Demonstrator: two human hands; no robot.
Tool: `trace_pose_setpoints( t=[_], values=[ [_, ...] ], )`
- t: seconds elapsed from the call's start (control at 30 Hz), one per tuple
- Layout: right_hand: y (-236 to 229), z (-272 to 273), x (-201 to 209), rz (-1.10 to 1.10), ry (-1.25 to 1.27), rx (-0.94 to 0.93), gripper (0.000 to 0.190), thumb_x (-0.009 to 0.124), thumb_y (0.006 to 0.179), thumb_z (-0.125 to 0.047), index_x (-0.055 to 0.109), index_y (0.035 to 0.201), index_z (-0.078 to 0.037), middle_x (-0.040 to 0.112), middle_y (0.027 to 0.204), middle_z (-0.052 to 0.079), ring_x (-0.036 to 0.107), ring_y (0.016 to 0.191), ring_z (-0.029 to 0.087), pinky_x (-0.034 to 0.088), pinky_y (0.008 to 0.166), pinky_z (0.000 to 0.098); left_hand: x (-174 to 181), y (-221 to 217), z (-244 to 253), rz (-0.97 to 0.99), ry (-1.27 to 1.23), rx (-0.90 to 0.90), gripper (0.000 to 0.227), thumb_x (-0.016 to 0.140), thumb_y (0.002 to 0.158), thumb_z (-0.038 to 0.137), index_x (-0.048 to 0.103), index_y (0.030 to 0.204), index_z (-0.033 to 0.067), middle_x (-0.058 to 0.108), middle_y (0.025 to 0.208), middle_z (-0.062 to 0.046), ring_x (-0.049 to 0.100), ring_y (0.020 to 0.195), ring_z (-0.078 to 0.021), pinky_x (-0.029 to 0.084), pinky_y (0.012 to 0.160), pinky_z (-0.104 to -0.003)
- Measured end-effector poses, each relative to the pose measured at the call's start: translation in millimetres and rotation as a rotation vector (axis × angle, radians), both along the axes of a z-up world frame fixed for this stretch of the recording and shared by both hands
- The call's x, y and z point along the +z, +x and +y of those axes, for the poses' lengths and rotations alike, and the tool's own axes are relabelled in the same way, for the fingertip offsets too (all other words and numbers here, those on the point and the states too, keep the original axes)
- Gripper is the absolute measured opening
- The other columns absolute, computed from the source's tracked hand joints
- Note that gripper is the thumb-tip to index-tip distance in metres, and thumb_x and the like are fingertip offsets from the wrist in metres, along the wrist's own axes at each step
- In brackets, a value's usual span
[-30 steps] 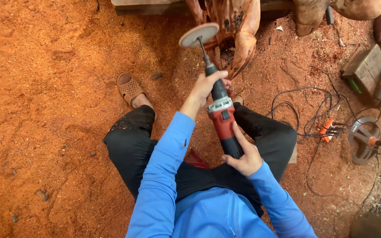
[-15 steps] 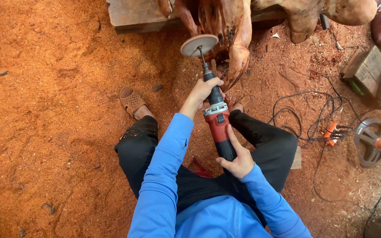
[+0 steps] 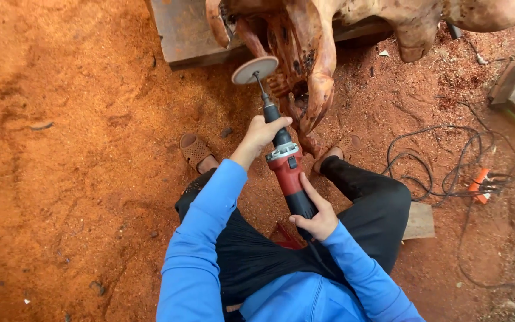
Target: Polishing a large, intricate wood sculpture using a handheld power polisher
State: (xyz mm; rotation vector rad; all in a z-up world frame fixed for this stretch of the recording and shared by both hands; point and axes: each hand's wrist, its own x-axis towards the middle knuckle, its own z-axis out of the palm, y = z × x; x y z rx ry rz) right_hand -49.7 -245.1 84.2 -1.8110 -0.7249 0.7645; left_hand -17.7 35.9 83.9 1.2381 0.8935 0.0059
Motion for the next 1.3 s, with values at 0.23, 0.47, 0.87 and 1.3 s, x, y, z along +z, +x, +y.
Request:
trace_pose_setpoints(
  t=[0.23, 0.47, 0.87, 1.3],
  values=[
    [15.1, 3.8, -26.2, 0.004, -0.061, -0.018, 0.110, 0.094, 0.069, -0.028, 0.037, 0.163, -0.030, 0.066, 0.139, 0.018, 0.069, 0.115, 0.032, 0.054, 0.086, 0.0467, -28.6, 24.5, -1.5, -0.023, -0.004, 0.036, 0.037, 0.087, 0.069, 0.037, 0.076, 0.079, 0.0036, 0.066, 0.073, -0.012, 0.068, 0.076, -0.0239, 0.055, 0.067, -0.036],
    [49.7, 44.3, -5.3, -0.067, -0.146, 0.063, 0.111, 0.095, 0.064, -0.027, 0.040, 0.160, -0.037, 0.071, 0.129, 0.018, 0.072, 0.109, 0.036, 0.059, 0.080, 0.0469, -46.1, 28.7, 16.6, -0.025, -0.052, 0.230, 0.037, 0.085, 0.069, 0.039, 0.074, 0.079, 0.0046, 0.064, 0.073, -0.012, 0.064, 0.075, -0.0228, 0.052, 0.064, -0.035],
    [48.2, 34.5, -3.9, -0.133, -0.218, 0.076, 0.108, 0.090, 0.067, -0.020, 0.039, 0.161, -0.034, 0.069, 0.131, 0.017, 0.073, 0.103, 0.041, 0.060, 0.070, 0.0488, -64.3, 41.7, 7.1, -0.131, -0.146, 0.238, 0.033, 0.085, 0.067, 0.035, 0.078, 0.079, 0.0052, 0.069, 0.074, -0.010, 0.064, 0.076, -0.0194, 0.052, 0.069, -0.031],
    [48.3, 21.7, -7.5, -0.133, -0.274, 0.131, 0.108, 0.090, 0.066, -0.023, 0.040, 0.160, -0.032, 0.070, 0.131, 0.015, 0.074, 0.099, 0.039, 0.060, 0.066, 0.0476, -88.7, 36.8, -0.5, -0.092, -0.218, 0.254, 0.034, 0.088, 0.065, 0.035, 0.079, 0.079, 0.0059, 0.070, 0.076, -0.011, 0.066, 0.077, -0.0211, 0.056, 0.069, -0.035]
  ],
)
